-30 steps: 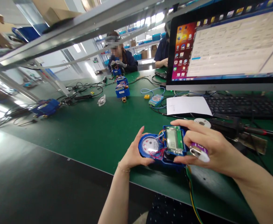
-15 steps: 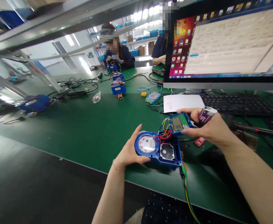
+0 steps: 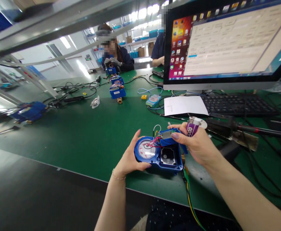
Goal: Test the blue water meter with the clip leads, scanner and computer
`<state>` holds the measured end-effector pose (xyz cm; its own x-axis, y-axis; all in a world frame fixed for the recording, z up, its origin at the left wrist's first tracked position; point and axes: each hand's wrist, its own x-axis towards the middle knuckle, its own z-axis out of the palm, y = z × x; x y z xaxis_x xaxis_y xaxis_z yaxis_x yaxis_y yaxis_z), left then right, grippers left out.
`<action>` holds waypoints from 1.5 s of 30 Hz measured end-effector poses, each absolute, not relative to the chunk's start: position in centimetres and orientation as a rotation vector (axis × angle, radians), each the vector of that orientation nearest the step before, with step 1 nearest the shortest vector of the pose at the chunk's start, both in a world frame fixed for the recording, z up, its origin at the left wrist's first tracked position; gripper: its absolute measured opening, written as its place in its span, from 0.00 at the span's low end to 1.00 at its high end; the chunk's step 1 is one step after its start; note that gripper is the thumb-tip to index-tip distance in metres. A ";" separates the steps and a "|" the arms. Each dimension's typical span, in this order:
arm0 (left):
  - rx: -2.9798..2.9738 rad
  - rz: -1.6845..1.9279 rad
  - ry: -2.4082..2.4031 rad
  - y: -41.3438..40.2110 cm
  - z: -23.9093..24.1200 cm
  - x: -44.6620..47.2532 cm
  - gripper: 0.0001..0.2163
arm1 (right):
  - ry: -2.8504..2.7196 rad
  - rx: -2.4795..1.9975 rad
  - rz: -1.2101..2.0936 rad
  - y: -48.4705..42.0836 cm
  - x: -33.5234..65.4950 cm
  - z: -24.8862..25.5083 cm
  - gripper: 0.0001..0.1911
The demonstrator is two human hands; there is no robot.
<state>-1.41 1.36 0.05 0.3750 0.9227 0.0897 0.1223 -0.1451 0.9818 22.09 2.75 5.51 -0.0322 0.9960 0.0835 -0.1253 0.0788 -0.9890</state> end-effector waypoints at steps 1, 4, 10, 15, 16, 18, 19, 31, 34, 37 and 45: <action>1.559 0.938 0.974 1.3 0.0 -1.4 0.53 | -1.177 -1.032 1.211 2.2 21.9 5.0 0.25; 1.554 0.951 0.999 1.1 0.1 -1.3 0.53 | -1.192 -1.015 1.094 0.6 21.5 3.9 0.24; 1.544 0.964 1.016 0.8 0.5 -1.0 0.52 | -1.332 -1.116 1.086 -0.4 20.8 5.6 0.23; 1.542 0.952 1.034 0.6 0.5 -1.1 0.53 | -1.502 -1.155 1.073 -0.1 20.5 6.0 0.23; 1.541 0.956 1.034 0.5 0.5 -1.0 0.52 | -1.500 -1.123 1.069 -0.2 20.6 5.5 0.23; 1.543 0.966 1.029 0.6 0.4 -1.0 0.52 | -1.528 -1.042 1.030 -0.5 21.1 4.3 0.21; 1.548 0.969 1.024 0.6 0.4 -1.0 0.52 | -1.568 -1.003 0.982 -0.6 21.4 3.7 0.19; 2.142 1.514 1.137 -2.7 1.9 1.3 0.31 | -1.786 -0.939 0.879 -1.3 23.8 1.5 0.19; 2.602 1.448 1.091 -4.4 2.7 3.2 0.18 | -1.753 -0.961 0.910 -1.6 23.6 1.4 0.19; 2.833 1.213 1.087 -5.0 2.6 4.0 0.11 | -1.726 -0.977 0.928 -1.6 23.6 1.3 0.18; 2.737 1.431 1.189 -2.7 2.2 1.2 0.09 | -1.701 -0.936 1.026 -1.6 23.6 1.8 0.19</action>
<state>1.25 -2.70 2.19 0.3722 0.5180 0.7702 0.6625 -0.7294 0.1704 23.63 -1.59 1.82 -0.2970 0.9024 0.3123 0.1449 0.3659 -0.9193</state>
